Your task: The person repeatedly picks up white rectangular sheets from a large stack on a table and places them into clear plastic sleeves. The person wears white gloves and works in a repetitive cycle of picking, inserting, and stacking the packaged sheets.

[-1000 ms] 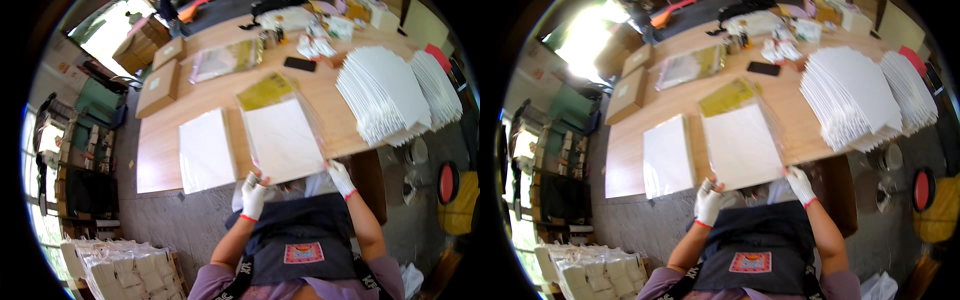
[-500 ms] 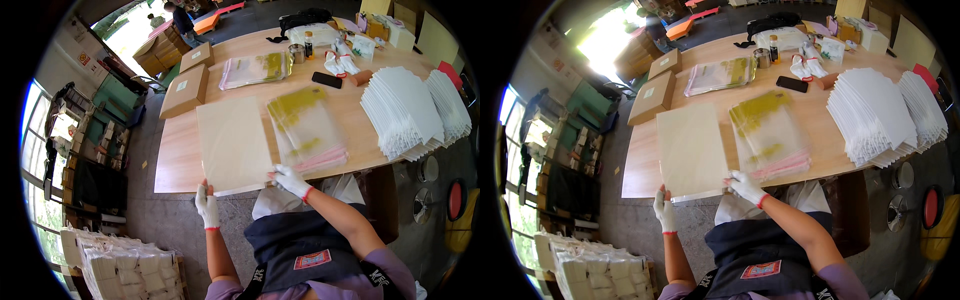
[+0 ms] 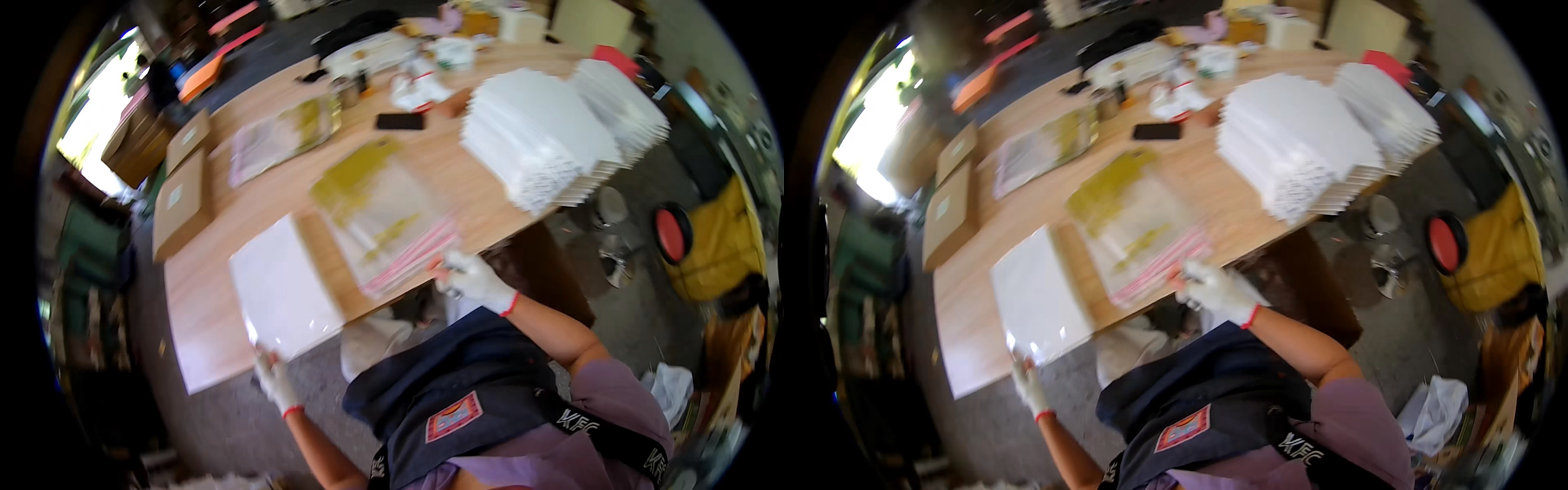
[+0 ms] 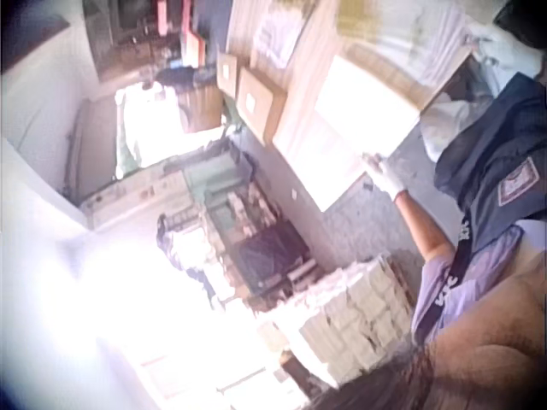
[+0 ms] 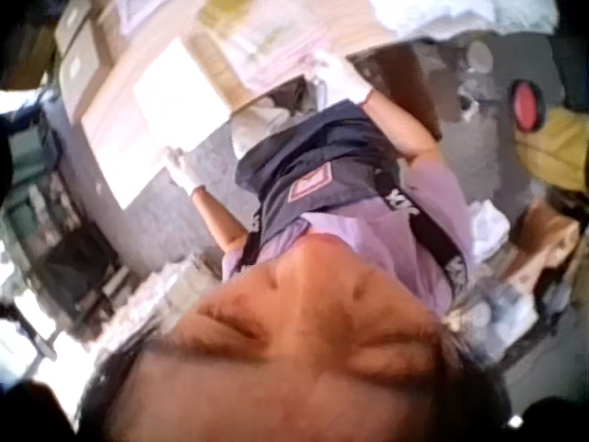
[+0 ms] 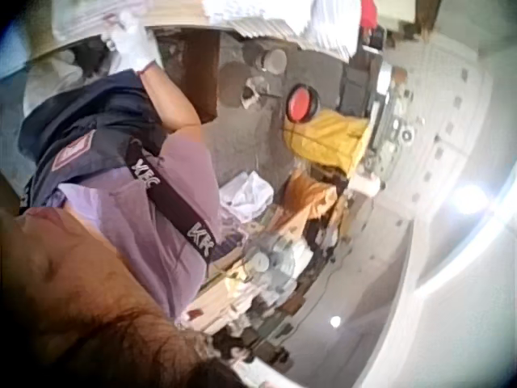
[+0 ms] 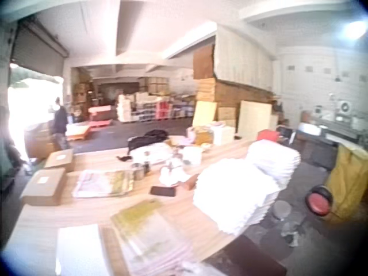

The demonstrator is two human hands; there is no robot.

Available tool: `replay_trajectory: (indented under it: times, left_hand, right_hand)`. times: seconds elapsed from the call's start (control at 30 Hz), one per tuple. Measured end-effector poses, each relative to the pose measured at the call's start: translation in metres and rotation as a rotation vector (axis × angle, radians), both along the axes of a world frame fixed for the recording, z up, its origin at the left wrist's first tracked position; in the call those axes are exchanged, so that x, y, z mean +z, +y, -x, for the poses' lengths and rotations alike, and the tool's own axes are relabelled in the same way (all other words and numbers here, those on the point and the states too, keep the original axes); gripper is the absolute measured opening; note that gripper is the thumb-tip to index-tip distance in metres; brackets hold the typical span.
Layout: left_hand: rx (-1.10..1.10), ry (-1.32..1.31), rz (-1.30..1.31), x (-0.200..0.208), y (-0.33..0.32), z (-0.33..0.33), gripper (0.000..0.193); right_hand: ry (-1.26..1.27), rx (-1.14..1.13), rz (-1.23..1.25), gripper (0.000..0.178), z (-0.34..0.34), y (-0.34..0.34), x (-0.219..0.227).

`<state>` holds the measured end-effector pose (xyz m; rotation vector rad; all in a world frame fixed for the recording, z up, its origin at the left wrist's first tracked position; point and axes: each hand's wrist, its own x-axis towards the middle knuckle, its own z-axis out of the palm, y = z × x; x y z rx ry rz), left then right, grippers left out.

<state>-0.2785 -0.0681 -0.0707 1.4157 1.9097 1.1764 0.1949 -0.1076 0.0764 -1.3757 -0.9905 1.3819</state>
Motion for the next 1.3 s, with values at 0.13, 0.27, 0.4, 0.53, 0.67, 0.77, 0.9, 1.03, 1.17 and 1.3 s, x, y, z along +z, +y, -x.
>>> replay_trajectory:
  times: [0.13,0.27,0.4,0.53,0.67,0.77,0.9,1.03,1.17,1.3]
  left_hand:
    - [0.245,0.229,-0.363,0.066,-0.002,-0.042,0.048]
    - [0.057,0.418,-0.490,0.109,0.003,-0.095,0.053]
    - [-0.215,0.275,-0.475,0.110,0.012,-0.154,0.056]
    - [-0.448,0.276,-0.518,0.121,0.012,-0.222,0.053]
    - [-0.629,0.398,-0.370,0.099,0.040,-0.282,0.041]
    - [-0.770,0.603,-0.260,0.111,0.053,-0.311,0.031]
    - [-0.811,0.706,-0.070,0.117,0.069,-0.338,0.026]
    - [-0.746,0.982,-0.001,0.113,0.082,-0.356,0.020]
    - [-0.683,1.043,-0.055,0.087,0.104,-0.358,0.021]
    - [-0.696,1.000,0.005,0.093,0.112,-0.355,0.025]
  right_hand:
    - [-0.095,-0.676,-0.166,0.013,-0.144,-0.034,0.033]
    - [-0.345,-0.933,-0.088,0.021,-0.254,-0.051,0.049]
    - [-0.369,-0.930,-0.031,0.024,-0.282,-0.039,0.060]
    - [-0.253,-0.922,0.007,0.024,-0.286,-0.030,0.075]
    - [0.023,-0.927,0.029,0.014,-0.272,-0.032,0.089]
    - [0.651,-0.945,-0.101,0.009,-0.278,-0.040,0.066]
    - [0.491,-0.848,-0.052,0.015,-0.285,-0.078,0.042]
    - [0.426,-1.064,-0.336,0.027,-0.259,-0.081,0.059]
    - [0.320,-0.795,-0.255,0.038,-0.233,-0.117,0.049]
    - [0.315,-0.421,-0.069,0.050,-0.203,-0.133,0.025]
